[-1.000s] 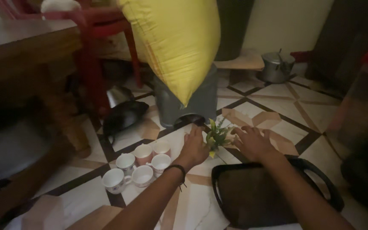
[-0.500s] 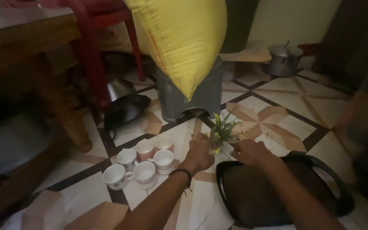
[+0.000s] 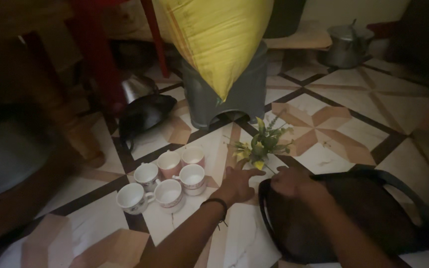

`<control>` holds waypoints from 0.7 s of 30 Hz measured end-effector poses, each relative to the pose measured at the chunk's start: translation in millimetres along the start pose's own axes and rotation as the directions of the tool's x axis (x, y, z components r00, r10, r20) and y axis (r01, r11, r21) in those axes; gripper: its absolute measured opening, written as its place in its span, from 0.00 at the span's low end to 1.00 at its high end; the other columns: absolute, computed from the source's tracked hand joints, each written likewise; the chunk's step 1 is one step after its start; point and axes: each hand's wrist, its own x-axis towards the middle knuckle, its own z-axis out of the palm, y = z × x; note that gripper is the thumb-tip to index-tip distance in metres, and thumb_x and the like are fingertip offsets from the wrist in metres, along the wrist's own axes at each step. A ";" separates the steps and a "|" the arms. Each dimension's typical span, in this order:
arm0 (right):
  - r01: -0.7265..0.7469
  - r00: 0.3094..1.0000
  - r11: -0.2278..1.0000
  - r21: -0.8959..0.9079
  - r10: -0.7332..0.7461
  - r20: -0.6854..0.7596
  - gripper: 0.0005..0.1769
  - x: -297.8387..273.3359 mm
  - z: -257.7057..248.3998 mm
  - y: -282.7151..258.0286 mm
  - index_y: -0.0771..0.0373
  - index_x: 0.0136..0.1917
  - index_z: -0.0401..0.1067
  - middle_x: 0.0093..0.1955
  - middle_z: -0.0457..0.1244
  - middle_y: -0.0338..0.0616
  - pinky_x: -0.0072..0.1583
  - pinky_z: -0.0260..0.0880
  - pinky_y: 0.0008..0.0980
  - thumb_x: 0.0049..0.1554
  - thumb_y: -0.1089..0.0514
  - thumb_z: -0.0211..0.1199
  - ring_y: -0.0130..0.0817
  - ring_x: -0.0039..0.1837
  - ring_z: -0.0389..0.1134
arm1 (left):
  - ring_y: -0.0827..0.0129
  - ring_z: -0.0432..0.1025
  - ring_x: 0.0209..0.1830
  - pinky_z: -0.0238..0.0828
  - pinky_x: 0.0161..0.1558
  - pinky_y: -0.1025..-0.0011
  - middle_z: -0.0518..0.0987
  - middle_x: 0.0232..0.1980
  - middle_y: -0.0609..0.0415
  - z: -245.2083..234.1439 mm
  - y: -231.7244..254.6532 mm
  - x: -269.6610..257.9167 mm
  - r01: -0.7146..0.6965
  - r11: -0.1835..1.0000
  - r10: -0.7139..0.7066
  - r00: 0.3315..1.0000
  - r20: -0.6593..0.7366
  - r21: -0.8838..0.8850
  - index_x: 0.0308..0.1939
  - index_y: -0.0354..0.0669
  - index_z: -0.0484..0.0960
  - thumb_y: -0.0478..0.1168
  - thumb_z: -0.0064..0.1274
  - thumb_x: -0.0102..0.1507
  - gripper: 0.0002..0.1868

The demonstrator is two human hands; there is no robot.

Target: The person moves a tray, several plates, a metal canister, and a small potted plant from a table to the floor. They place the items on the floor near a set of cups, arranging them in a specific order.

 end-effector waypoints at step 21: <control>-0.077 0.983 0.964 0.255 0.116 -0.142 0.34 12.9 22.4 5.1 0.55 0.71 0.63 0.76 0.55 0.44 0.71 0.51 0.67 0.52 0.52 0.62 0.44 0.77 0.53 | 0.32 0.55 0.71 0.57 0.72 0.53 0.50 0.83 0.45 22.0 15.8 17.4 0.190 0.980 -0.179 0.975 0.135 -0.067 0.79 0.46 0.54 0.41 0.62 0.51 0.53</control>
